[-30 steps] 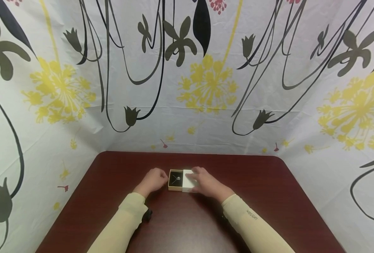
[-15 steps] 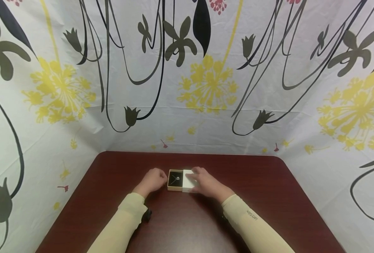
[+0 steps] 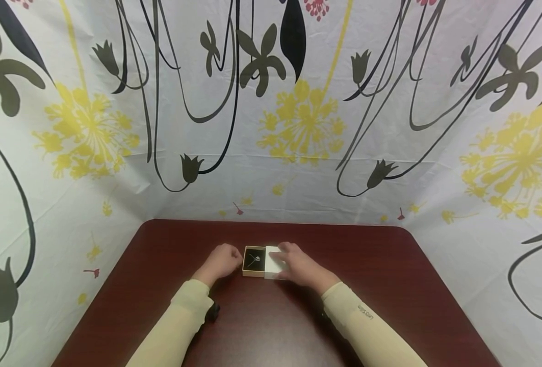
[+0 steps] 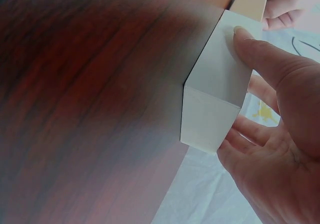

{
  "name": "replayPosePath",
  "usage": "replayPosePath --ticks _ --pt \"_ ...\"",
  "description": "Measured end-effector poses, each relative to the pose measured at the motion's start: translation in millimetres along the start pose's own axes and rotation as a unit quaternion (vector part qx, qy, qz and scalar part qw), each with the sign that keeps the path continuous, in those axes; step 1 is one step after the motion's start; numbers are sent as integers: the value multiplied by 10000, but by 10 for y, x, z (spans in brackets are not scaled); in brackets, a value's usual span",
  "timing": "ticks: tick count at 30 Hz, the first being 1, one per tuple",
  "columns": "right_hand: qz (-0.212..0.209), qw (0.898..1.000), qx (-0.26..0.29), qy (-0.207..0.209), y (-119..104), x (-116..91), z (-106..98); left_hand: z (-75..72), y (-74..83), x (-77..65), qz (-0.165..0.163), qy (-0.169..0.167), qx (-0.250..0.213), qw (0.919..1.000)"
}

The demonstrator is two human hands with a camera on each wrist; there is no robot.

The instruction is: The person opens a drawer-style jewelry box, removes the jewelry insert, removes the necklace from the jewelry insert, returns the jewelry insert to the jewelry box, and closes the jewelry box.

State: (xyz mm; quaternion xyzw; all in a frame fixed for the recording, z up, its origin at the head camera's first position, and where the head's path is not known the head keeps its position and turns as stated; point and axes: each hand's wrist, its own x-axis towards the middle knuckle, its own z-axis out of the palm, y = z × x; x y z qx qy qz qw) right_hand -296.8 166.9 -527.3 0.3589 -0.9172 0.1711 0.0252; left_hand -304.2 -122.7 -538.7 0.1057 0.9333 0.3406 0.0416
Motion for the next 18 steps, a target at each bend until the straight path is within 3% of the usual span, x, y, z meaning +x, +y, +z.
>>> replayPosePath --ticks 18 --pt "84 9999 33 -73 -4 -3 -6 -29 22 -23 -23 -31 -39 10000"
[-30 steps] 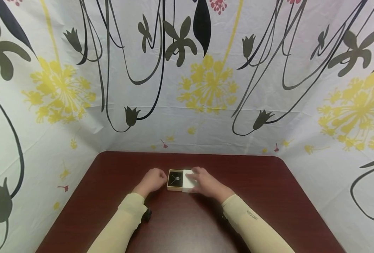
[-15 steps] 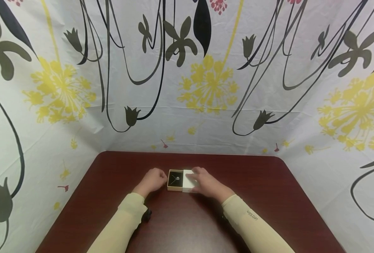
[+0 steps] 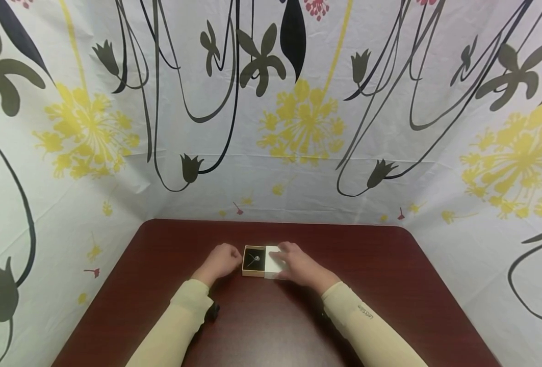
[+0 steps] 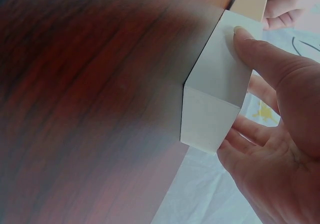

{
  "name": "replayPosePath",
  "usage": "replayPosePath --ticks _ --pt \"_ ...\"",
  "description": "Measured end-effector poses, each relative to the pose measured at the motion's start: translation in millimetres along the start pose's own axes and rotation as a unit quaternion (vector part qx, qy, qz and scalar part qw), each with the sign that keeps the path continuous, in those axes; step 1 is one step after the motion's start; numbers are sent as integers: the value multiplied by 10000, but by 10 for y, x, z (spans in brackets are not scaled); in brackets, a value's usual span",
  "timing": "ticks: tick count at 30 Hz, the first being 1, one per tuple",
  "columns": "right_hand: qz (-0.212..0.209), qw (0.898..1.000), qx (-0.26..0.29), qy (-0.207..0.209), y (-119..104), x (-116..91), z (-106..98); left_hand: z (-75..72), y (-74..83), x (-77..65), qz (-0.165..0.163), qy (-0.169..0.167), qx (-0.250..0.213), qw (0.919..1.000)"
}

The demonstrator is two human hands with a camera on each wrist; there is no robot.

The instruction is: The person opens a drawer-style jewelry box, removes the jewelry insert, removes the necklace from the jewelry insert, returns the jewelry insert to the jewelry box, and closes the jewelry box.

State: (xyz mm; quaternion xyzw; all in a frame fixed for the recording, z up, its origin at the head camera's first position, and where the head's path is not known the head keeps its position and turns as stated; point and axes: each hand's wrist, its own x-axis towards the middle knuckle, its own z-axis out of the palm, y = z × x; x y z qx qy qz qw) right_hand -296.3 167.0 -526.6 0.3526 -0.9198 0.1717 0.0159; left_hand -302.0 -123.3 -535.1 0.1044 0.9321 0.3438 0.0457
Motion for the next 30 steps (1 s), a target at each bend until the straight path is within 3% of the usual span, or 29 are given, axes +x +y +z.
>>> replayPosePath --ticks 30 --pt "-15 10000 50 -25 4 0 -2 -2 -21 11 -23 -13 -17 10000"
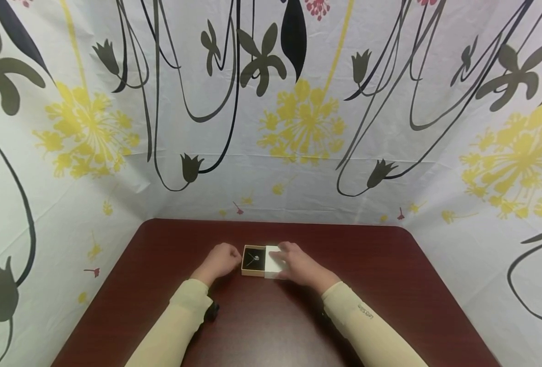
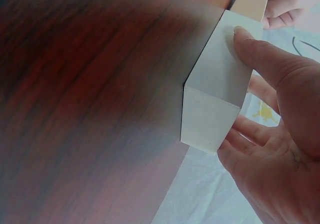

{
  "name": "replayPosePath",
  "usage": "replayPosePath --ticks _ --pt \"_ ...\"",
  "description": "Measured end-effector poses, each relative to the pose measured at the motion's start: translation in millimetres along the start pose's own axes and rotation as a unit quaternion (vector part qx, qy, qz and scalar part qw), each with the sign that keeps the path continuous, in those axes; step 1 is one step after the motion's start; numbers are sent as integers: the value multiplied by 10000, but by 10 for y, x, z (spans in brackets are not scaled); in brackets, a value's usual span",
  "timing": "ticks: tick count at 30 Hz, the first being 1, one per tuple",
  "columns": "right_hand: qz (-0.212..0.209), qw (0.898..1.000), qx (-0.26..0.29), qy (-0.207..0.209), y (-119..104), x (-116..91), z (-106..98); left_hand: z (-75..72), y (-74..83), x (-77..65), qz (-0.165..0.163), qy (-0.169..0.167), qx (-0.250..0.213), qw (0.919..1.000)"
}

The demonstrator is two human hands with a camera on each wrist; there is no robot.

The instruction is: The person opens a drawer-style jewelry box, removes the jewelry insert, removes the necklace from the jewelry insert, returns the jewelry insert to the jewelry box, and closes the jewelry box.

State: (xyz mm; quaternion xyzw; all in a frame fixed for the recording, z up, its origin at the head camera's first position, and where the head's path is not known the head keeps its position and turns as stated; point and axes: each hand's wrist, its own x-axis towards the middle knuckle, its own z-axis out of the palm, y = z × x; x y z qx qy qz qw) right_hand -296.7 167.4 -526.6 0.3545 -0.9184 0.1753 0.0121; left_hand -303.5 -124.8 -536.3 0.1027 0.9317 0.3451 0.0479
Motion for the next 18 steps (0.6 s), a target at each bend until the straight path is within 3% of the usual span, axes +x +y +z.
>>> replayPosePath --ticks 18 --pt "-66 9999 -28 80 -4 -3 12 -19 3 -9 -33 26 -2 10000"
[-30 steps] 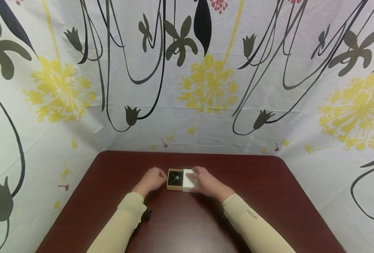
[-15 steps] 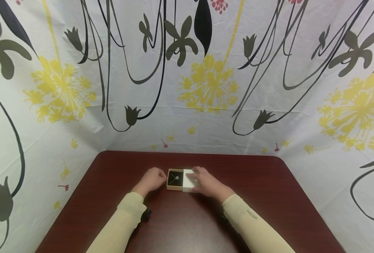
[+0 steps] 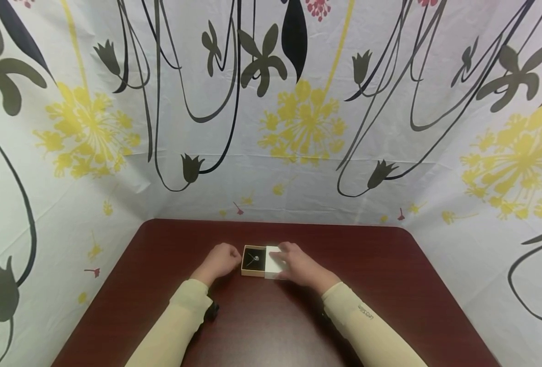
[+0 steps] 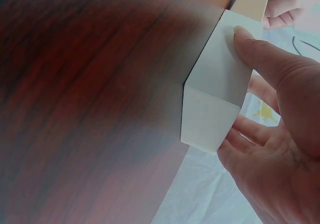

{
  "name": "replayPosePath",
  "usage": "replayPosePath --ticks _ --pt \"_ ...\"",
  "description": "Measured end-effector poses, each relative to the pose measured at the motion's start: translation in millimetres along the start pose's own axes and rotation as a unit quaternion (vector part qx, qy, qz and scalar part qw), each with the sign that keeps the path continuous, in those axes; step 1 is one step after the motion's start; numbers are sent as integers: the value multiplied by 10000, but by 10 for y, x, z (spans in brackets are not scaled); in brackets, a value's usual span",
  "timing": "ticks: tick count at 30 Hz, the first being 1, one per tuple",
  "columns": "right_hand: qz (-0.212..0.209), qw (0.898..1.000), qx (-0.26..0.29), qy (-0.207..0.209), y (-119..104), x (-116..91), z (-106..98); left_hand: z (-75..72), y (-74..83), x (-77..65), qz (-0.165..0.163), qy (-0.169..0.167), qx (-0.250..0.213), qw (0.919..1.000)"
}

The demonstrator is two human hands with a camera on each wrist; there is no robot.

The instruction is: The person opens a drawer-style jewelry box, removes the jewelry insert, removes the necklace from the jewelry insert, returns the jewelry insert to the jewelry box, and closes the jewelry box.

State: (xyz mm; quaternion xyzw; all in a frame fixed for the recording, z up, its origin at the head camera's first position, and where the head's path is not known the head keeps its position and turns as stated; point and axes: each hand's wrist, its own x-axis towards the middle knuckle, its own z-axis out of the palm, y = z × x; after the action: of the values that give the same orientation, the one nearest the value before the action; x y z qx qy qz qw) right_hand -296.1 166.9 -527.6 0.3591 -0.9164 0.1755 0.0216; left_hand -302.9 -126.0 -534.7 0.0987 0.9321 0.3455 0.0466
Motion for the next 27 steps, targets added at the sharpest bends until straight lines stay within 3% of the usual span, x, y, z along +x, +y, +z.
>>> replayPosePath --ticks 27 --pt "-44 9999 -100 40 14 9 12 -6 -35 -15 -67 10 6 10000"
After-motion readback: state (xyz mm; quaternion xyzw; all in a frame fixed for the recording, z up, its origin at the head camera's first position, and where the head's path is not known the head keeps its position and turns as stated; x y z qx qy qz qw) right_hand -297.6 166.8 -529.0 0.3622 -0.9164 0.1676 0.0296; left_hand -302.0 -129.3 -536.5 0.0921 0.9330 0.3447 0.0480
